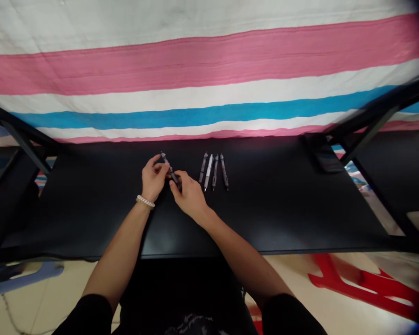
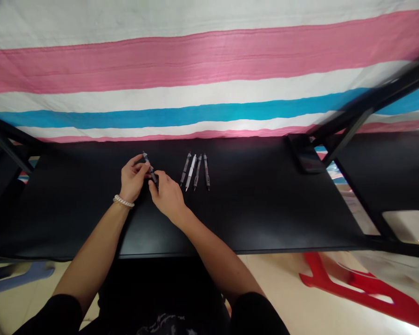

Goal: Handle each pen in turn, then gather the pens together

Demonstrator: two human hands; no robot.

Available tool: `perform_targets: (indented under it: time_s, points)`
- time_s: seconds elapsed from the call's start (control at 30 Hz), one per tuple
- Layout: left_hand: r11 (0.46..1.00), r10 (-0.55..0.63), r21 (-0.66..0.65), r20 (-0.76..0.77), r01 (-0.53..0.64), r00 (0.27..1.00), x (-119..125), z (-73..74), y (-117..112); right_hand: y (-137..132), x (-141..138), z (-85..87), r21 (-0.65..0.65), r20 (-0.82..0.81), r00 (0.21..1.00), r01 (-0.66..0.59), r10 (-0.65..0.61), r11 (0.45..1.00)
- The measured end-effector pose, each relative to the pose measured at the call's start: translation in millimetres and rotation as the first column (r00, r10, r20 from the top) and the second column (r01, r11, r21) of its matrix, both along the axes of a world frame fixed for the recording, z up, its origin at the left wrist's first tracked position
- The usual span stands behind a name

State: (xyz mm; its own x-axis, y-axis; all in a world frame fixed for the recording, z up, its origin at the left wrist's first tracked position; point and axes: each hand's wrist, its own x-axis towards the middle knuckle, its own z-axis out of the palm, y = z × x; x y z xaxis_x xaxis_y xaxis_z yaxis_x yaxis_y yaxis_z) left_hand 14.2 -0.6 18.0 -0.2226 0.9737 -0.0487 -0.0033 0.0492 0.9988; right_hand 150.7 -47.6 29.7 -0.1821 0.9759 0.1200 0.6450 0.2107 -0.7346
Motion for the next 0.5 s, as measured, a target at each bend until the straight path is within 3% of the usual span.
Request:
perform_targets:
  time_s: [0.1, 0.2, 0.3, 0.43, 0.5]
  points:
    - [1.0, -0.022, 0.026, 0.269, 0.016, 0.963, 4.6, 5.9, -1.2, 1.6, 0.1, -5.4, -0.001, -0.201, 0.98, -0.007, 0.006, 1.0]
    - [0.998, -0.055, 0.042, 0.402, 0.042, 0.914, 1.4, 11.7, -1.7, 4.8, 2.2, -8.9, 0.028, -0.346, 0.938, 0.02, -0.009, 0.999]
    - [0.998, -0.056, 0.062, 0.476, 0.03, 0.878, -4.9, 13.5, -0.2, 8.1, 3.5, -9.8, -0.061, -0.506, 0.861, 0.014, -0.043, 0.998]
    - [0.997, -0.033, 0.073, 0.502, -0.005, 0.864, -9.8, 10.9, 2.5, 10.9, 3.8, -7.7, -0.205, -0.678, 0.734, -0.158, -0.024, 0.966]
    - [0.997, -0.042, 0.079, 0.512, 0.002, 0.858, -9.6, 9.6, 2.8, 11.5, 3.9, -7.6, -0.231, -0.703, 0.711, -0.201, -0.021, 0.952]
